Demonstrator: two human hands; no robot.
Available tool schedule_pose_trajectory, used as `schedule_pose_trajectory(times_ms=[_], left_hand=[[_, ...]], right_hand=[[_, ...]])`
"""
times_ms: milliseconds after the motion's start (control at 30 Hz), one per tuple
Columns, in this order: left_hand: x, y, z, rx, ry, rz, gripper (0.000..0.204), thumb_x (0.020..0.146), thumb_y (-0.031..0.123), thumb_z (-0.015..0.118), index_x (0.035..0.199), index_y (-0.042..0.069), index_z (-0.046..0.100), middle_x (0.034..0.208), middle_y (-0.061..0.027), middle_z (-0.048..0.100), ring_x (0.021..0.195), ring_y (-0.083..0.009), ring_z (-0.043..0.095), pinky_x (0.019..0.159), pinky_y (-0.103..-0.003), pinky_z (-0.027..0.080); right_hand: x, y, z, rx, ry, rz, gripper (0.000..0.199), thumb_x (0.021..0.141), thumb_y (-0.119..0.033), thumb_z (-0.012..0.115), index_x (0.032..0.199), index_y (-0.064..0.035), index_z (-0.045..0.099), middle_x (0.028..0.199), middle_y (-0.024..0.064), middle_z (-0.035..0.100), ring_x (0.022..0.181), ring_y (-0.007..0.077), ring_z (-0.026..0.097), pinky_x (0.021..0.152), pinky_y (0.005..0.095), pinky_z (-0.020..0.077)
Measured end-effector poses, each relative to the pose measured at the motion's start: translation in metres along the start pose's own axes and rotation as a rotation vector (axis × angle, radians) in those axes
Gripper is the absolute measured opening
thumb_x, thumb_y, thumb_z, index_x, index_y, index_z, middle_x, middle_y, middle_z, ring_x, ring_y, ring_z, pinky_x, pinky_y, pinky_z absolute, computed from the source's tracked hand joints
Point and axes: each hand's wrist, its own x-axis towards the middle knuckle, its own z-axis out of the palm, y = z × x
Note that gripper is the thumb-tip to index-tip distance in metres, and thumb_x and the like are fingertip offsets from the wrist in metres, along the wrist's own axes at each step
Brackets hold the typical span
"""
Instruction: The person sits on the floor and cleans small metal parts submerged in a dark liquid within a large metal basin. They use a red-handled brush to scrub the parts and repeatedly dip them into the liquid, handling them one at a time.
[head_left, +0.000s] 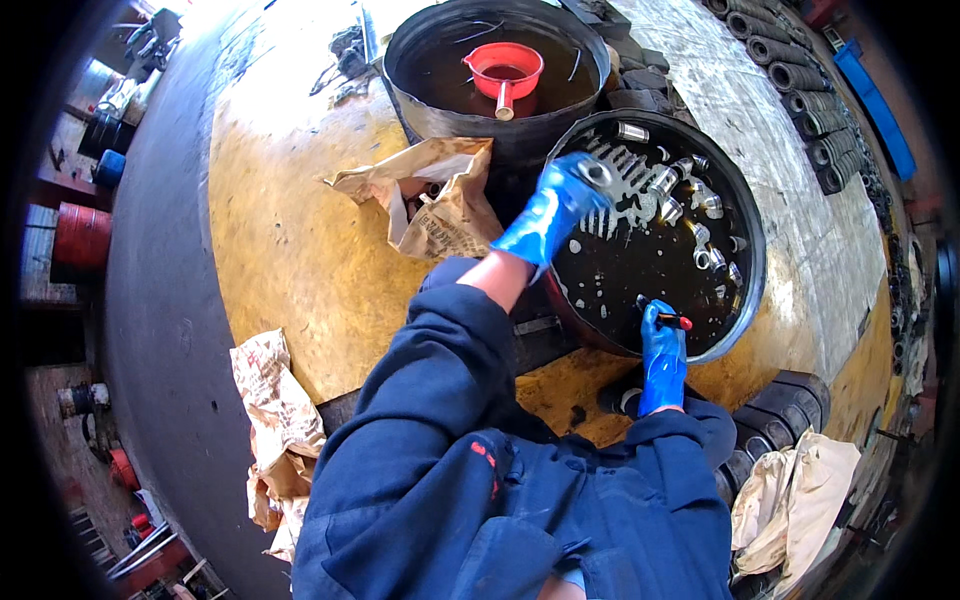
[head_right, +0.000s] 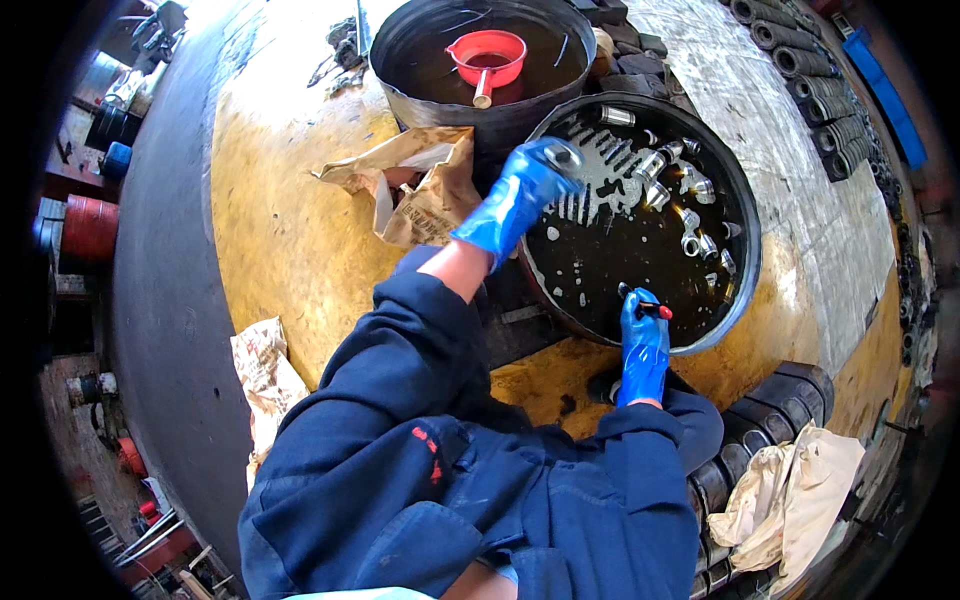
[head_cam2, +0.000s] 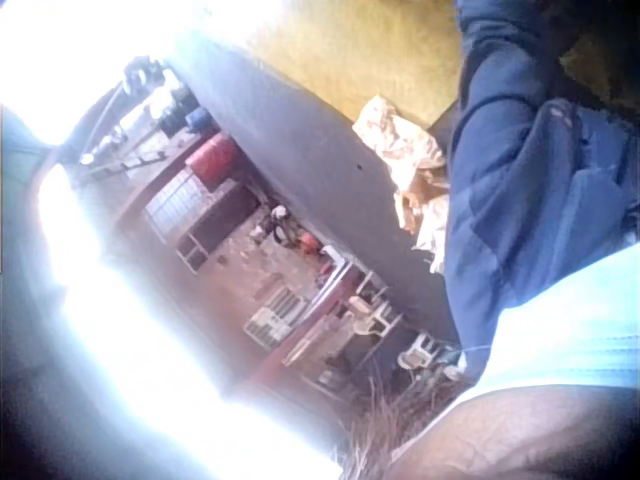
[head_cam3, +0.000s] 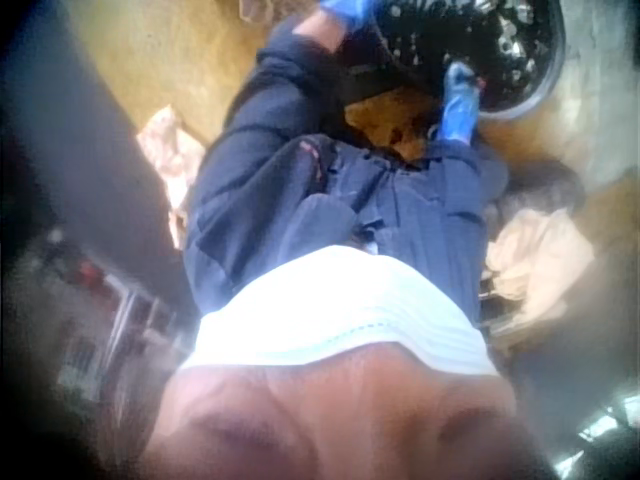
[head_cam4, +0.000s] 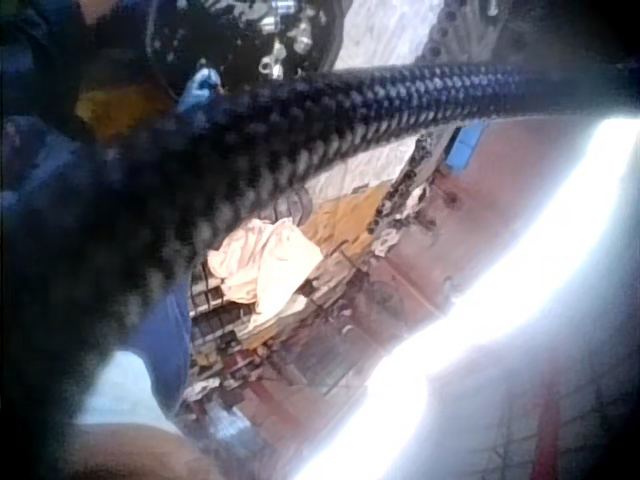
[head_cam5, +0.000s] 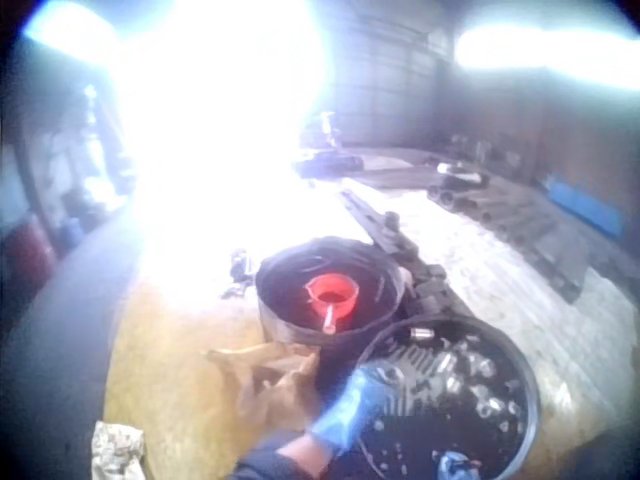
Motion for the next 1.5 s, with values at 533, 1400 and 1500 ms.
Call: schedule_pose_trajectory(times_ms=[533,1400,1500], left_hand=[[-0.062,-0.058,-0.247,0.779,0.421,-0.163,0.047,0.099,0.028,0.065,0.141,0.008,0.061,0.129,-0.0088,0.069,0.108,-0.0209,0.063,0.092,-0.033,0.049],[0.022,0.001,0.232,1.255,-0.949,0.183,0.049,0.093,0.03,0.064,0.141,0.023,0.059,0.121,-0.016,0.073,0.112,-0.0387,0.069,0.097,-0.049,0.056],[0.028,-0.009,0.259,1.473,-1.055,0.166,0.052,0.094,0.028,0.066,0.145,0.022,0.056,0.126,-0.0166,0.071,0.117,-0.039,0.068,0.099,-0.053,0.054]], right_hand=[[0.004,-0.02,-0.004,-0.042,-0.054,0.062,0.018,0.099,-0.023,0.065,0.103,-0.0071,0.072,0.095,0.0173,0.074,0.088,0.0321,0.074,0.076,0.0393,0.0565],[0.002,-0.062,-0.031,-0.163,-0.083,0.35,0.03,0.096,-0.046,0.065,0.094,-0.0166,0.07,0.088,0.0125,0.075,0.086,0.0372,0.073,0.076,0.0483,0.0579],[0.006,-0.061,-0.037,-0.175,-0.226,0.446,0.033,0.097,-0.049,0.06,0.098,-0.0172,0.069,0.095,0.0125,0.076,0.091,0.0356,0.073,0.079,0.048,0.0579]])
